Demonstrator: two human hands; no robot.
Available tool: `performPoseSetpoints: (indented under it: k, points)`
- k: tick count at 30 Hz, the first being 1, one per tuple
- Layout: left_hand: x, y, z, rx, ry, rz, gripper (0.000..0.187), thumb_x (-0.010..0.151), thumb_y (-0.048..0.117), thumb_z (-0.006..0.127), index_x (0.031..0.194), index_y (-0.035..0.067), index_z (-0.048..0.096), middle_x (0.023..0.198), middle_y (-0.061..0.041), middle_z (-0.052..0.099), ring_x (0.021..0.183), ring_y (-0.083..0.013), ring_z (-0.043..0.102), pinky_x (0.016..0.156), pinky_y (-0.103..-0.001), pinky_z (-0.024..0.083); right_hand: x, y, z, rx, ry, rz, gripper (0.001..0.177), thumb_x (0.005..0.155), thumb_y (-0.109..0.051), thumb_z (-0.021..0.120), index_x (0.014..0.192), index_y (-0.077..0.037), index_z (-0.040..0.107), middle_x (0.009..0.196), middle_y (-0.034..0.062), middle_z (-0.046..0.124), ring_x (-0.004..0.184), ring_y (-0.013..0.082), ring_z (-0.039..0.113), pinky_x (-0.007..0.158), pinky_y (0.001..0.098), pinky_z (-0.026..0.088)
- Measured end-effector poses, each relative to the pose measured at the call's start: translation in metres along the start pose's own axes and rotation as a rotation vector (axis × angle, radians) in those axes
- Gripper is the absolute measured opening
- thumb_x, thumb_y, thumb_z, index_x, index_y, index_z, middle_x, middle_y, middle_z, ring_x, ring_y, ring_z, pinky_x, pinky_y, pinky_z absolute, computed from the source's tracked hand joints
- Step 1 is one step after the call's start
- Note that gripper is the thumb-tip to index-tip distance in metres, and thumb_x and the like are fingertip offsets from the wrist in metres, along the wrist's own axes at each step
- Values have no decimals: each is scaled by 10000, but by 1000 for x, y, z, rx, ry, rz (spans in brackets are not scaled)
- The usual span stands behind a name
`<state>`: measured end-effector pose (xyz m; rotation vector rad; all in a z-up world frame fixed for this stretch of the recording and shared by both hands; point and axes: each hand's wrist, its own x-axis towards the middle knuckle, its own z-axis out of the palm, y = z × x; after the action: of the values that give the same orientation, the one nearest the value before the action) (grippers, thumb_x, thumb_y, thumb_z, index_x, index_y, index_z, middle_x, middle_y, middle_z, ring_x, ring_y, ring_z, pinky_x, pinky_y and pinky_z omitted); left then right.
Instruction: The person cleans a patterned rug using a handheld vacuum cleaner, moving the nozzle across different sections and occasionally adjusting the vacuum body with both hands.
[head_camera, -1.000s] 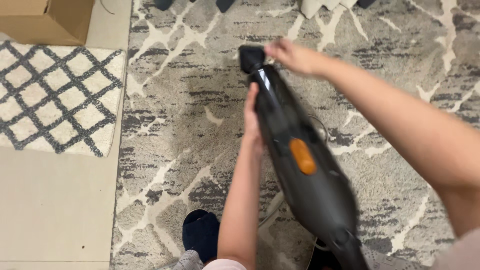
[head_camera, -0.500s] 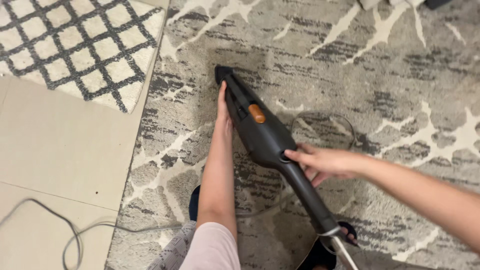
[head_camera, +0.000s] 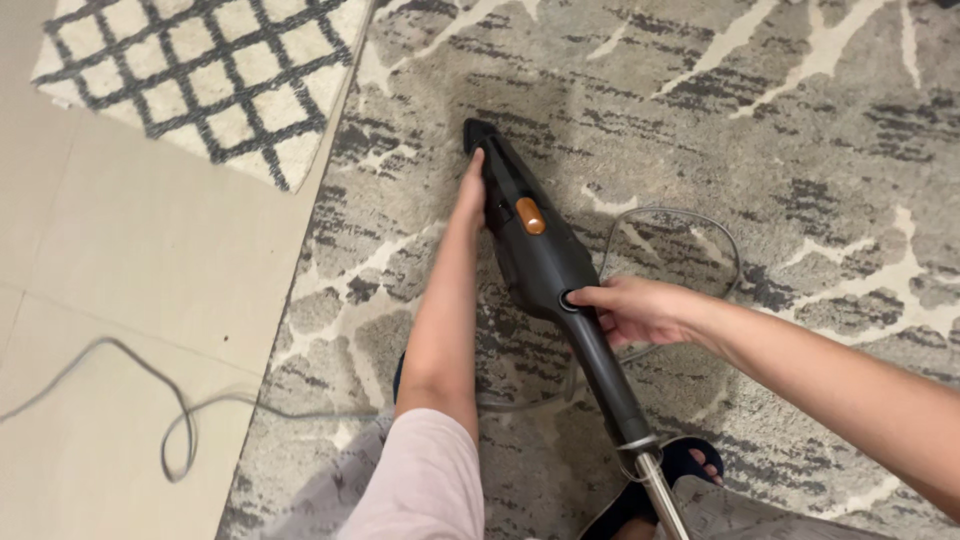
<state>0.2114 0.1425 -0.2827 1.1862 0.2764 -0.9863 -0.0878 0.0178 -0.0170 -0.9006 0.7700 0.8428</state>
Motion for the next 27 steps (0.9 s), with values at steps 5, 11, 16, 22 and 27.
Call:
performPoseSetpoints:
  k: [5,11,16,22,27]
  points:
    - [-15,-2,11,518,367,-32,979,928,734,519,1479,-75,478,1401,-211,583,1278,-319,574,1101,-445,441,1,7,3,-14,11,-48,486,937,-302,626,1234,72,539,970,150,696,837,243,711,710,394,601]
    - [-47,2,15,143,119,-44,958,881,724,510,1512,7,450,1423,-179,603,1262,-326,608,1075,-450,473,12,8,25,-181,91,-72,498,962,-300,640,1254,81,510,976,130,679,874,213,692,833,364,595]
    - [-54,15,27,14,92,-95,910,861,712,544,1499,64,508,1385,-139,655,1190,-322,650,1011,-451,532,-18,4,48,-122,124,-10,497,967,-407,562,1272,-48,403,926,146,685,777,231,713,750,415,630]
    - [-83,19,28,-84,47,-246,838,805,716,643,1329,61,655,1213,-144,703,1046,-316,680,910,-511,567,-35,29,73,30,152,7,516,963,-517,535,1213,-91,387,740,98,613,580,216,647,523,396,606]
    - [-65,9,29,-167,-78,-126,828,744,721,688,1243,61,686,1095,-130,755,947,-303,717,888,-490,582,-37,24,72,67,217,-51,452,969,-503,531,1123,-98,403,651,80,581,468,198,597,424,361,546]
